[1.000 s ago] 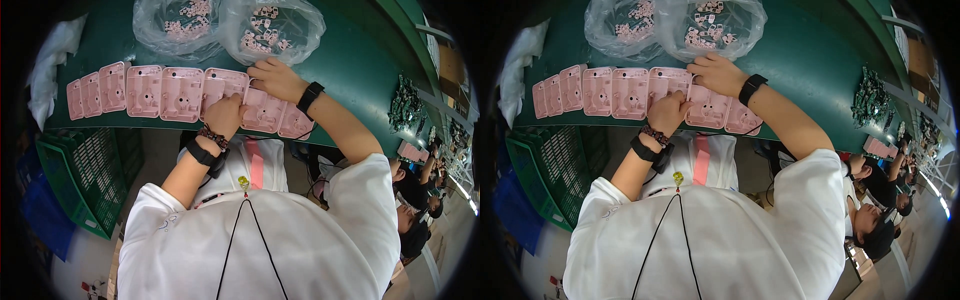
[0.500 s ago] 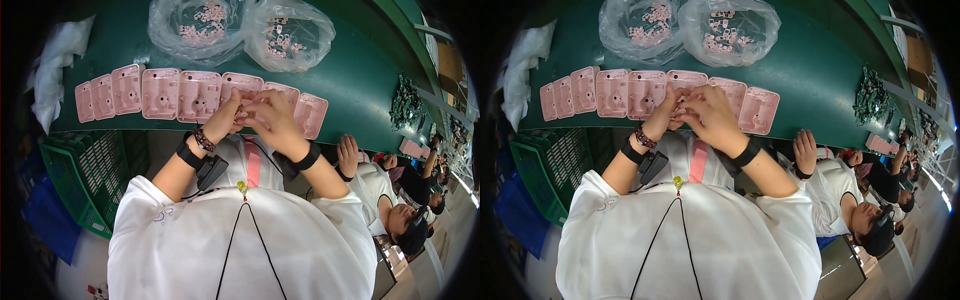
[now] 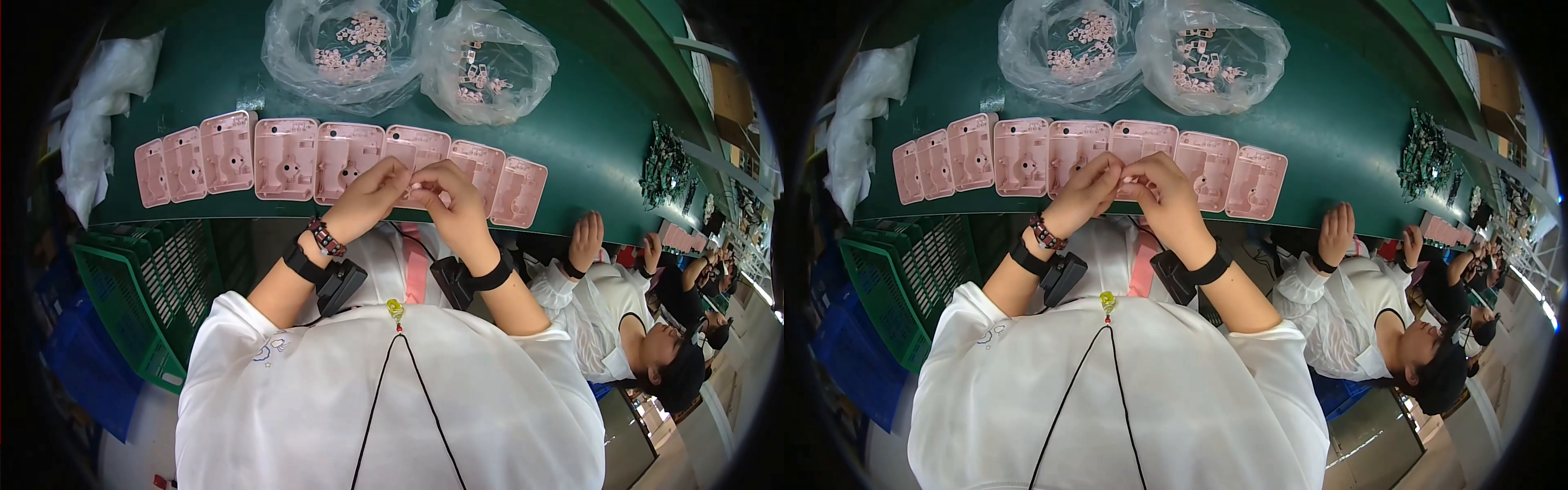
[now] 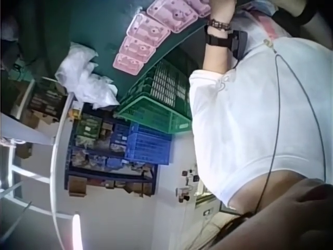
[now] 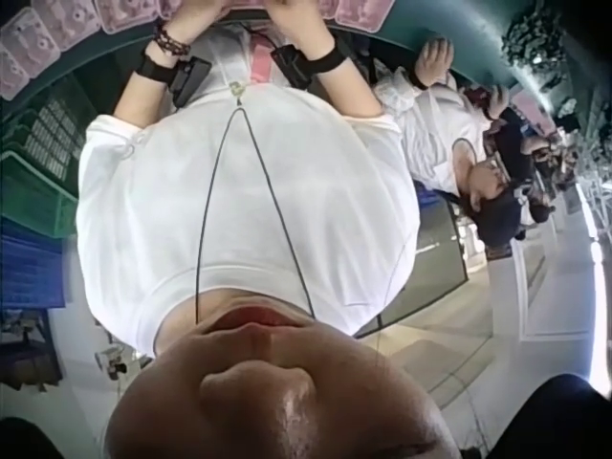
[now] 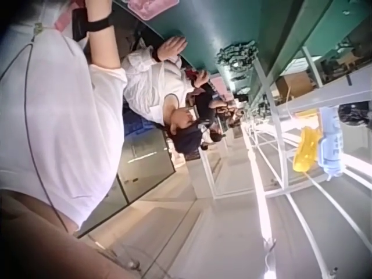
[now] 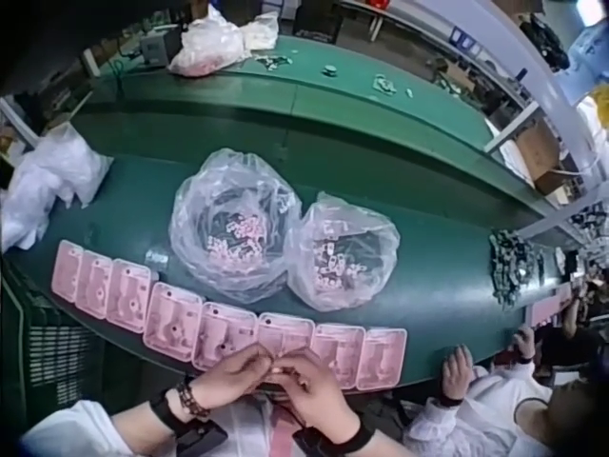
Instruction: Assembling small pink plastic cases by placing internal components into them.
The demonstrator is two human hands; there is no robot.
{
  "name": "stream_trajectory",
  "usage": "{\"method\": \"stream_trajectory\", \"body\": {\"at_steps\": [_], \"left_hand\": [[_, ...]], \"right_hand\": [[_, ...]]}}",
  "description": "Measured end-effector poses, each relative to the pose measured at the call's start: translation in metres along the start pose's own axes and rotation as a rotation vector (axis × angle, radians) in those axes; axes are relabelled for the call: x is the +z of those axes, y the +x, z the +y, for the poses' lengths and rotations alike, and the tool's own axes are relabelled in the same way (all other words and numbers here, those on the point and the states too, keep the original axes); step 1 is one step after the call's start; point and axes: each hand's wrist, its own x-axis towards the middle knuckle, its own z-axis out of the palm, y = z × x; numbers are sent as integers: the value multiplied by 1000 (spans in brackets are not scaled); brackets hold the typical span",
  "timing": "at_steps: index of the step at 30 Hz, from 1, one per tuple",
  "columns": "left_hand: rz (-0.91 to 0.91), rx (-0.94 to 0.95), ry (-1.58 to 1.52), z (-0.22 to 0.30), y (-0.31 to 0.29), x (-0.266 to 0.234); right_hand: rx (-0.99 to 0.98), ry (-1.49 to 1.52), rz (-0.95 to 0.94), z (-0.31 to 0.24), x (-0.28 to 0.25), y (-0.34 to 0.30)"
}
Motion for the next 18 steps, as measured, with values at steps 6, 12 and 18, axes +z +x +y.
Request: {"method": "stream_trajectory", "body": {"at_steps": [6,12,18], "left_hand": [[114,326,317,-14,-3,-3],[182,71,293,2,-15,-3],[138,-320,-599,-12,-15,-11]], "right_hand": [[-54,-51,11,-7,4,3],[-468,-590,52,-2,11,2],[-532,-667,68,1,11,5]]}}
